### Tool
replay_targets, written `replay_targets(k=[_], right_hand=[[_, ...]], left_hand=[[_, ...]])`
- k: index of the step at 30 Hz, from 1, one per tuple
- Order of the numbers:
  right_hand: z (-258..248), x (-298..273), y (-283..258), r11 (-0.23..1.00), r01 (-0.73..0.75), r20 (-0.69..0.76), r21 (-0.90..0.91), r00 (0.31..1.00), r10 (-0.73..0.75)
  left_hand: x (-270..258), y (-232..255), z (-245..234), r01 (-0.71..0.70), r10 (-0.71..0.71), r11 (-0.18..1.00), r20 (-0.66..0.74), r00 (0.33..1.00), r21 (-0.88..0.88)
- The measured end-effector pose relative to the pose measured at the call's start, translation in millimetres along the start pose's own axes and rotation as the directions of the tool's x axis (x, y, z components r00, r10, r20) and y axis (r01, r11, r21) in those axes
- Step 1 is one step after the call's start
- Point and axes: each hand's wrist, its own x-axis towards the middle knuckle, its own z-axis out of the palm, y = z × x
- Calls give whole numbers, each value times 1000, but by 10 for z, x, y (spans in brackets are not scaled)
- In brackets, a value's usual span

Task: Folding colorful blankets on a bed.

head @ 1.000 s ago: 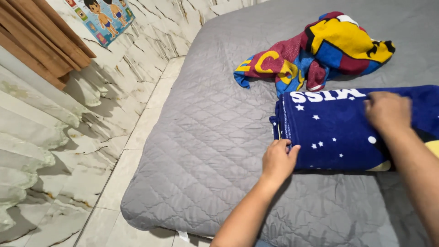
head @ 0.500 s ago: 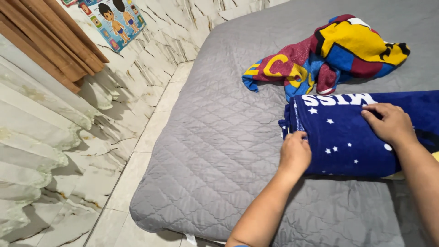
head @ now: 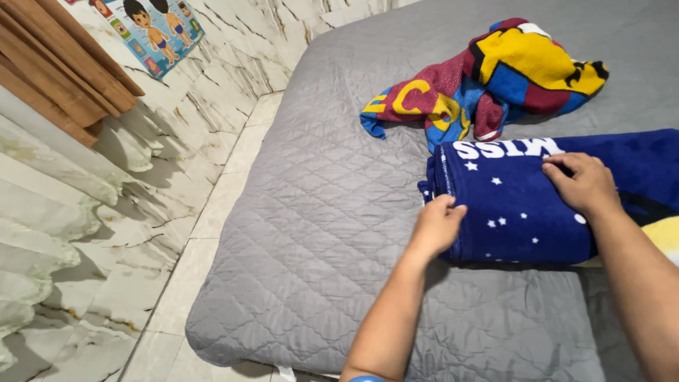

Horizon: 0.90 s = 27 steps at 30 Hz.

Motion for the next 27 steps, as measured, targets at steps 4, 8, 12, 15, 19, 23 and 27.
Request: replay_targets(k=[4, 8, 12, 15, 19, 23, 27], right_hand=[[-25, -24, -67, 1000, -9, -4, 22, 1000, 9], [19, -16, 41, 1000, 6, -12, 9, 1000, -6], [106, 67, 177, 1000, 7, 19, -21, 1000, -7], [163, 187, 236, 996, -44, 64, -73, 997, 49], [231, 362, 321, 975, -167, 145, -149, 971, 189], [300, 435, 420, 967, -211, 182, -143, 955, 236], [350, 446, 474, 965, -242, 176, -101, 950, 257]], left_hand=[[47, -319, -40, 372, -298, 884, 269, 916, -285], [-27, -341, -210, 363, -215, 899, 473, 854, -246], [-229, -337, -171, 429, -296, 899, 838, 458, 83], [-387, -485, 28, 181, -309, 951, 814, 492, 251], [-593, -210, 17, -98, -113, 924, 510, 853, 369], [-576, -354, -125, -128, -14, 889, 307, 952, 439], [-436, -427, -500, -471, 354, 826, 364, 862, 312]])
